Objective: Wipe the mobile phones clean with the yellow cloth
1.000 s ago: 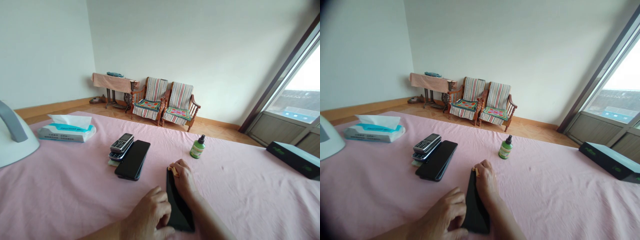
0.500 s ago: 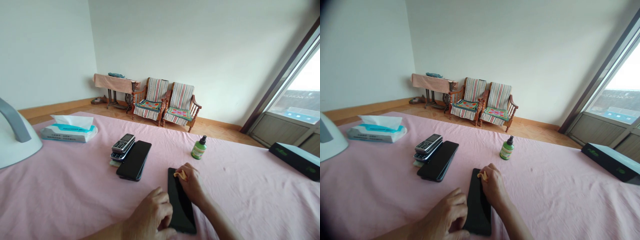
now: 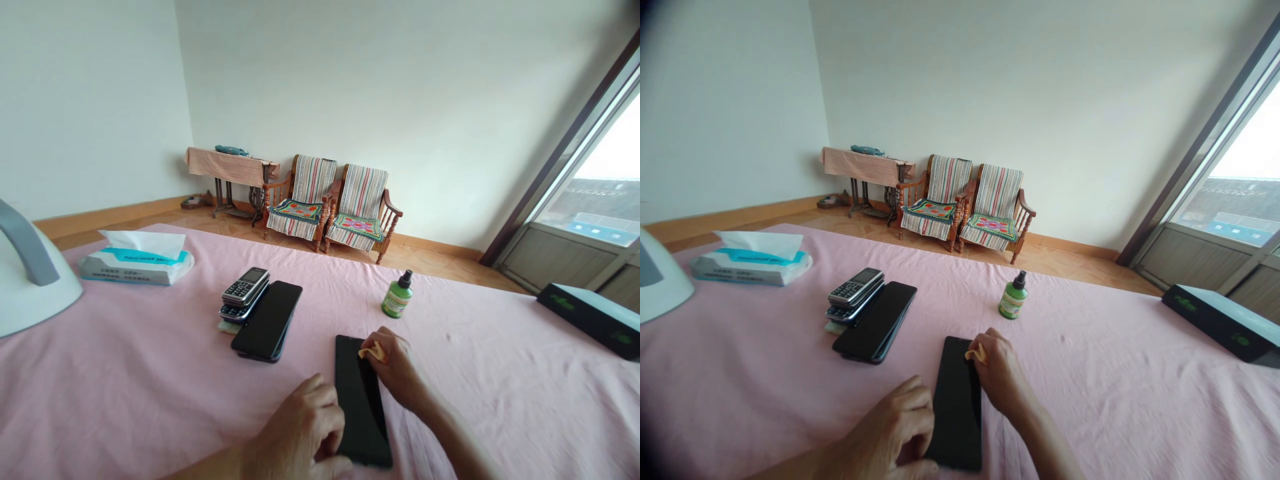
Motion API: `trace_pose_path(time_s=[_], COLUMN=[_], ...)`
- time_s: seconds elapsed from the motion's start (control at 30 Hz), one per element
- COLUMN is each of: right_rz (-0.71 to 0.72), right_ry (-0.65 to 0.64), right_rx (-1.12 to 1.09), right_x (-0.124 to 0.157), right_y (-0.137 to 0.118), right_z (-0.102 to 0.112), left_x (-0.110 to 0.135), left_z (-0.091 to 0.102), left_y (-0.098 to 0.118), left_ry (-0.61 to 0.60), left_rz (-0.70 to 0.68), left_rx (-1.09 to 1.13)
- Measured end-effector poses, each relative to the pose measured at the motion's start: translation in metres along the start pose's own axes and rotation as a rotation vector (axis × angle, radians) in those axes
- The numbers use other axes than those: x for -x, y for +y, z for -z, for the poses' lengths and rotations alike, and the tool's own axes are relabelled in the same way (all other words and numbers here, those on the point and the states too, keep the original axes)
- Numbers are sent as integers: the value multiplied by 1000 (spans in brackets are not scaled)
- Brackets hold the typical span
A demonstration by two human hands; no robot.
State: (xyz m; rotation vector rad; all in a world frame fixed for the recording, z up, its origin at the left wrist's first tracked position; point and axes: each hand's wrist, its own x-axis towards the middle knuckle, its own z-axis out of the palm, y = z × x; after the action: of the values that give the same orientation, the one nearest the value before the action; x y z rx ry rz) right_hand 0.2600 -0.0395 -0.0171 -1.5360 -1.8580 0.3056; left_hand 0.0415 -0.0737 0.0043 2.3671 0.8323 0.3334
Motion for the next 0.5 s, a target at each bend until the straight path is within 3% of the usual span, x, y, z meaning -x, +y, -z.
trace_pose_path(time_s=[0.37, 0.5], right_rz=[-31, -61], right_ry=[-46, 2], right_rx=[-81, -94], right_x=[-3, -5], right_y=[11, 18], right_z=[7, 4], left_x=[0, 0], left_z=[1, 2], left_y=[2, 3], left_ry=[20, 30], left_rz=[-16, -7], left_rx=[-6, -13])
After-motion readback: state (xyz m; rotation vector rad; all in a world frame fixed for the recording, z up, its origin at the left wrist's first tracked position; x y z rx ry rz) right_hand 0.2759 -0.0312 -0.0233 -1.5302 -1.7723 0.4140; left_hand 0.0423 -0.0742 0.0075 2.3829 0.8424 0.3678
